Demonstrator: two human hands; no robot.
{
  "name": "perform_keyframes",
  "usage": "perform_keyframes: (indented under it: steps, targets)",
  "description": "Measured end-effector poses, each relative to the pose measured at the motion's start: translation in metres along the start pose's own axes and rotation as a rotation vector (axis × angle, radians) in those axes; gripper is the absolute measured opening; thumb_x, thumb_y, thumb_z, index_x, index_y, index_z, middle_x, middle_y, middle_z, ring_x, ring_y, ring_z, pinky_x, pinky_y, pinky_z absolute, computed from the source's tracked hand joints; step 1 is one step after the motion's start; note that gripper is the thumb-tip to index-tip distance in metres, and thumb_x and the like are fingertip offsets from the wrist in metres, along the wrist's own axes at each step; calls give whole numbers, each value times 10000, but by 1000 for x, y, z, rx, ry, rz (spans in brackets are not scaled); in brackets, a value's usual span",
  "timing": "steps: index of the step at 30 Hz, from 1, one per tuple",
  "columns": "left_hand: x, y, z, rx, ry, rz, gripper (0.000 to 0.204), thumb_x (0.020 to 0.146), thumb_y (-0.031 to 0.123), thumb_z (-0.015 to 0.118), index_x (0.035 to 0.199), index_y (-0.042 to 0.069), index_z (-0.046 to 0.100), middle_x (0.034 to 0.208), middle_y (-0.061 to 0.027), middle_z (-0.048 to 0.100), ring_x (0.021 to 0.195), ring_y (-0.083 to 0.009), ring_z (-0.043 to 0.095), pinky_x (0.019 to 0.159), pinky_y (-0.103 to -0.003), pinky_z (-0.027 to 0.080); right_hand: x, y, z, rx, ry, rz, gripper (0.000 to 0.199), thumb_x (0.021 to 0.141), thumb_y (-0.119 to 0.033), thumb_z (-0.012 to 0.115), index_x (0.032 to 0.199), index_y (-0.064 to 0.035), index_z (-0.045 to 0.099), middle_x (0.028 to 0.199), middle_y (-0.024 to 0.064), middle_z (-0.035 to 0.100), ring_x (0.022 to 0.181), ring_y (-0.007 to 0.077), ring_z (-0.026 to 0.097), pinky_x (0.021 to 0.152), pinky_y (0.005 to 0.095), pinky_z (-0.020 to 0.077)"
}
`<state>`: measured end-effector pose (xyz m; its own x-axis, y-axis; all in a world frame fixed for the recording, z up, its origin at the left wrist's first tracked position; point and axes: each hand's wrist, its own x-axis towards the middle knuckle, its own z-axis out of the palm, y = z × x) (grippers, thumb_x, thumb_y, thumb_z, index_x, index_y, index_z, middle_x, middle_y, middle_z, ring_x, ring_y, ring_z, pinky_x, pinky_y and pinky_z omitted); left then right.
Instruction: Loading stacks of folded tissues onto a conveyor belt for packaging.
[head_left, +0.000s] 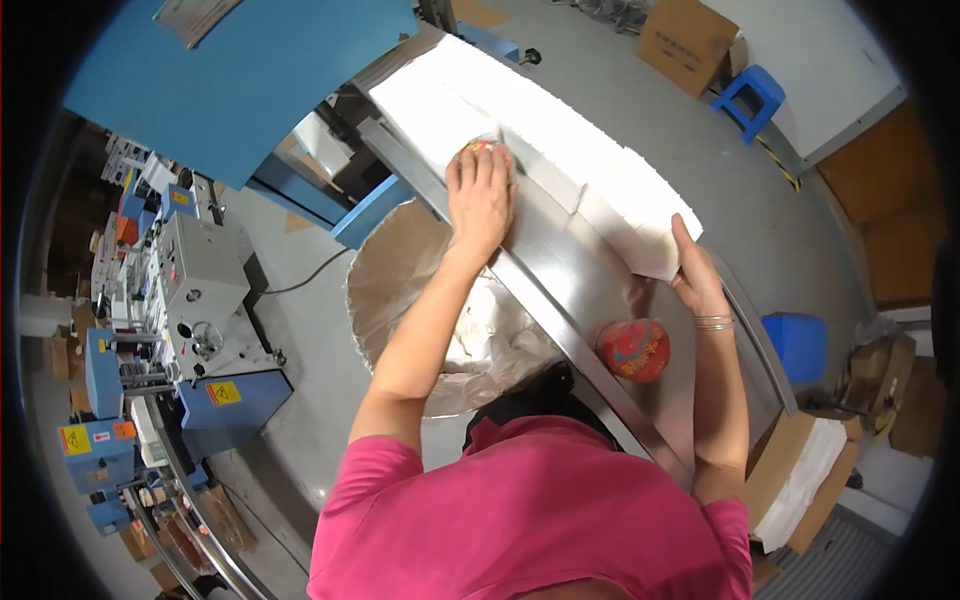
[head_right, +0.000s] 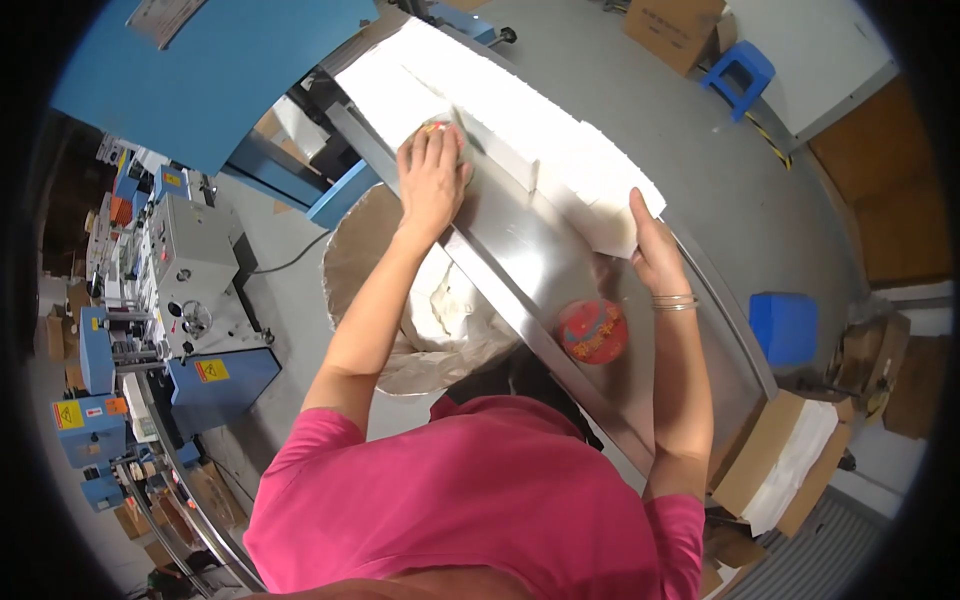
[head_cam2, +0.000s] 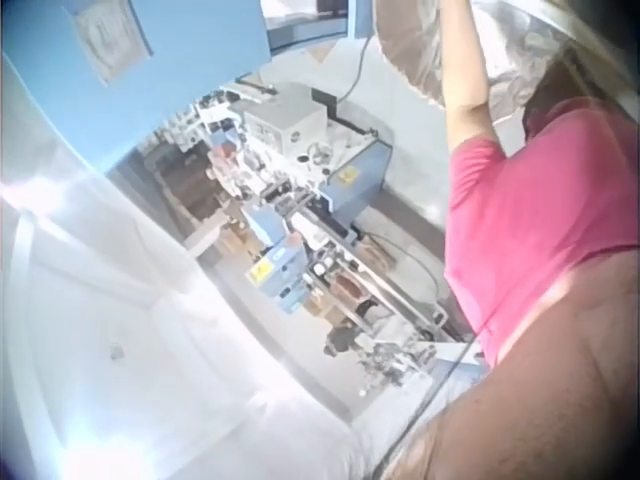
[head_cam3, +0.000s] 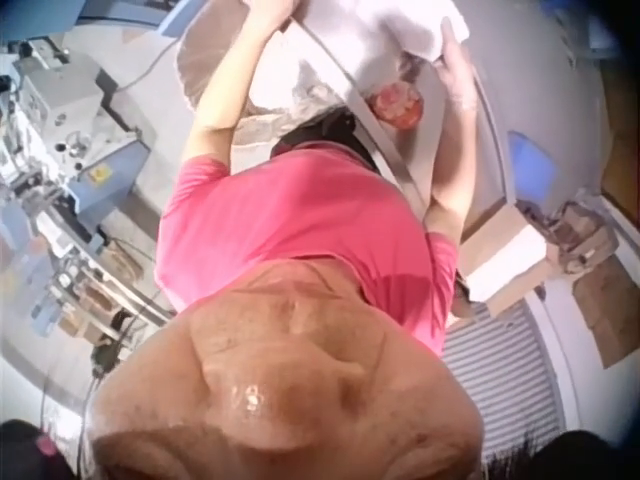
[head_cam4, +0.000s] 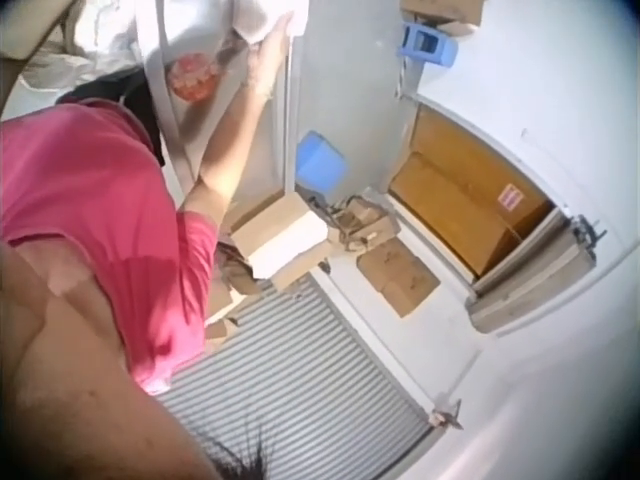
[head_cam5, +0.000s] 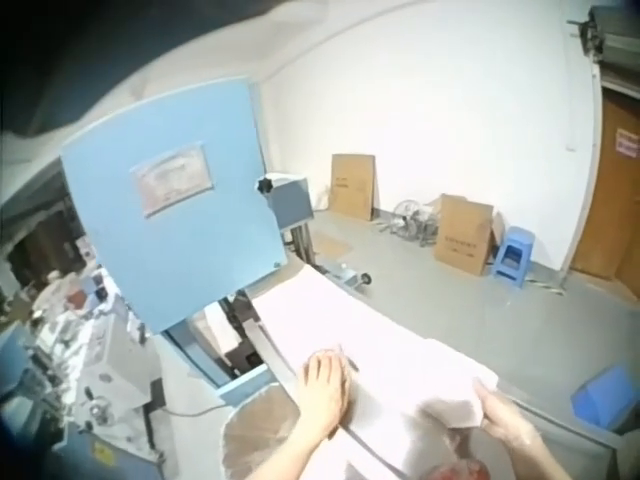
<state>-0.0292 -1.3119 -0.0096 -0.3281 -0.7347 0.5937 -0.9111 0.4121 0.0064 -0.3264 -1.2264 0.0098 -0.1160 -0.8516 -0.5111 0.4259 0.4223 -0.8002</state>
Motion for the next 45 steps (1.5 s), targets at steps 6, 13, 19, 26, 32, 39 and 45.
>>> perform_keyframes:
  steps: [6, 13, 19, 26, 32, 39, 45]
  targets:
    - [-3, -5, -7, -72, -9, -23, 580, 724, 184, 677, 1223, -17, 460, 1192, -173, 479, 1155, -344, 406, 1007, -467, 280, -1, 1, -1, -32, -37, -25, 630, 836, -455, 614, 1148, 83, 505, 1098, 114, 579, 976, 177, 574, 808, 274, 471]
    - [-7, -8, -7, -169, -51, -9, 593, 750, 152, 658, 1275, -4, 430, 1270, -172, 450, 1219, -359, 368, 1028, -484, 252, 10, 8, 12, -90, -47, -38, 543, 831, -446, 622, 1114, 12, 552, 1002, 48, 596, 868, 127, 583, 678, 258, 474]
    - [-5, -27, -14, -302, -108, 91, 553, 774, 150, 627, 1275, 11, 437, 1289, -184, 440, 1245, -370, 341, 1046, -496, 220, 0, 1, 10, -9, -141, -89, 450, 864, -373, 606, 1132, -16, 544, 992, 49, 606, 836, 122, 595, 659, 263, 499]
    - [42, -32, -20, -256, 70, -6, 384, 835, 173, 553, 1161, -22, 499, 1215, -222, 479, 1198, -383, 388, 1007, -479, 251, 2, -1, 13, -76, -40, -55, 415, 884, -333, 587, 1135, -5, 539, 1005, 64, 612, 862, 141, 608, 661, 279, 521]
    - [131, -76, 62, -181, 153, -167, 245, 831, 165, 499, 958, -29, 579, 1022, -196, 573, 1006, -344, 493, 918, -458, 321, -1, -2, 19, 27, -165, -11, 422, 883, -317, 585, 1161, -5, 522, 1014, 69, 609, 870, 151, 614, 667, 279, 523]
    - [159, -96, 105, -20, -65, -201, 254, 786, 222, 535, 925, 40, 645, 969, -186, 574, 951, -366, 505, 815, -475, 397, -5, 0, 17, 44, -126, -63, 442, 875, -316, 595, 1177, -5, 504, 1004, 66, 599, 842, 139, 610, 673, 266, 521]
    - [158, -93, 98, -85, -112, -163, 230, 790, 197, 528, 955, 110, 662, 949, -179, 567, 936, -356, 506, 793, -468, 409, -1, 1, 17, 51, -66, -62, 454, 866, -325, 605, 1172, -4, 505, 991, 67, 601, 838, 136, 611, 657, 261, 526]
